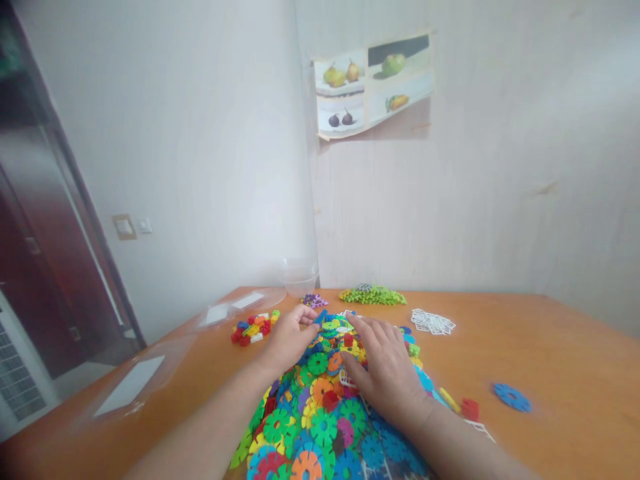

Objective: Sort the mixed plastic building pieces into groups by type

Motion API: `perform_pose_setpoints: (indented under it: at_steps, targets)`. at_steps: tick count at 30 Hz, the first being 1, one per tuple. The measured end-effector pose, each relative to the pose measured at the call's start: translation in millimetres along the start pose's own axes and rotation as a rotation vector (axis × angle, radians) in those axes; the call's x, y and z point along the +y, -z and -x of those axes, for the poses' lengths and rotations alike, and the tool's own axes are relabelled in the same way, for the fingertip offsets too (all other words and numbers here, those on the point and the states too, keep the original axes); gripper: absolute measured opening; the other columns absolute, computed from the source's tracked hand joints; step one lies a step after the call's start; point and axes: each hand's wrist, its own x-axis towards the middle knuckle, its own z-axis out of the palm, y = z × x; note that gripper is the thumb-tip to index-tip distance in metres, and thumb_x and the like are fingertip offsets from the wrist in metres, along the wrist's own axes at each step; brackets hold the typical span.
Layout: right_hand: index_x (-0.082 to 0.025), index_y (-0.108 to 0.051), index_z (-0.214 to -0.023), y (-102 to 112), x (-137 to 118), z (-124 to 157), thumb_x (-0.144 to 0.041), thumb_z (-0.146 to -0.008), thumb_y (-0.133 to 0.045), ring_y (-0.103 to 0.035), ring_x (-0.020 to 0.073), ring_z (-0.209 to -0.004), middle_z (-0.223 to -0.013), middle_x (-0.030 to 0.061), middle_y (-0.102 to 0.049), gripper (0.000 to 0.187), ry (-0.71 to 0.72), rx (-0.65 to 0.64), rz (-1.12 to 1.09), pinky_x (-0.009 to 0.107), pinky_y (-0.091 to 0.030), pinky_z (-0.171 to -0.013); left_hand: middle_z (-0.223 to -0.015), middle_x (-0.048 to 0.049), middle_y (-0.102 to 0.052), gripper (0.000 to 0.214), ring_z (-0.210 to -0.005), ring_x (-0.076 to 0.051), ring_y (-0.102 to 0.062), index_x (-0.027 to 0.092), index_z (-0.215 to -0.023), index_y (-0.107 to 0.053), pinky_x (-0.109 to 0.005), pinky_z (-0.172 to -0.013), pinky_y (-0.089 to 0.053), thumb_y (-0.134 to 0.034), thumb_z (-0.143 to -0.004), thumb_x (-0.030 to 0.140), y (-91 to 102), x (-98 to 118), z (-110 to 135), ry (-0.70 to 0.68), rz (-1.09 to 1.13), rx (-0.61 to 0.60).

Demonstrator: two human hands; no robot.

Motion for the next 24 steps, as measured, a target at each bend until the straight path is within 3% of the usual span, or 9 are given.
perform_pose_setpoints:
  at_steps: [3,6,11,20,24]
  targets:
    - [-0.022,-0.042,-0.143,0,1,0,-0.035,-0.092,-0.056,-0.054,0.0305,-0.112,-0.123,0.0114,-0.062,0.054,-0.008,-0.014,0.010,0.047,-0.044,-0.093,-0.092,-0.0022,-0.072,0.017,-0.089,-0.018,-0.064,0.023,-0.093,-0.069,-0.031,-0.084,-0.045,-0.060,-0.078,0.020,24.4,-25,-13,-0.007,-0.339,0.147]
    - [-0.023,-0.042,-0.143,-1,2,1,-0.034,-0.092,-0.056,-0.054,0.0305,-0.112,-0.124,0.0115,-0.062,0.054,-0.007,-0.017,0.012,0.047,-0.044,-0.093,-0.094,-0.0034,-0.073,0.020,-0.099,-0.024,-0.061,0.025,-0.093,-0.071,-0.037,-0.088,-0.040,-0.057,-0.079,0.021,51.1,-48,-19,0.006,-0.642,0.213]
    - [-0.023,-0.045,-0.141,-2,4,1,-0.033,-0.091,-0.056,-0.055,0.0302,-0.110,-0.122,0.0118,-0.062,0.052,-0.001,-0.003,0.009,0.046,-0.045,-0.091,-0.094,-0.0060,-0.073,0.026,-0.102,-0.028,-0.059,0.029,-0.100,-0.073,-0.041,-0.086,-0.036,-0.052,-0.084,0.029,81.1,-73,-20,0.112,-0.860,0.242]
    - [-0.024,-0.044,-0.141,0,3,0,-0.031,-0.092,-0.054,-0.055,0.0294,-0.112,-0.123,0.0114,-0.062,0.050,-0.007,-0.005,0.004,0.047,-0.044,-0.093,-0.092,-0.0074,-0.073,0.028,-0.106,-0.030,-0.056,0.029,-0.095,-0.075,-0.046,-0.089,-0.033,-0.051,-0.082,0.024,81.4,-82,-18,0.102,-0.914,0.173]
    - [-0.024,-0.044,-0.140,1,2,-1,-0.029,-0.093,-0.054,-0.054,0.0288,-0.113,-0.124,0.0109,-0.061,0.048,-0.016,-0.014,0.003,0.046,-0.044,-0.093,-0.103,-0.0066,-0.073,0.027,-0.115,-0.030,-0.051,0.028,-0.093,-0.074,-0.047,-0.095,-0.031,-0.052,-0.081,0.020,76.5,-87,-15,0.072,-0.911,0.183]
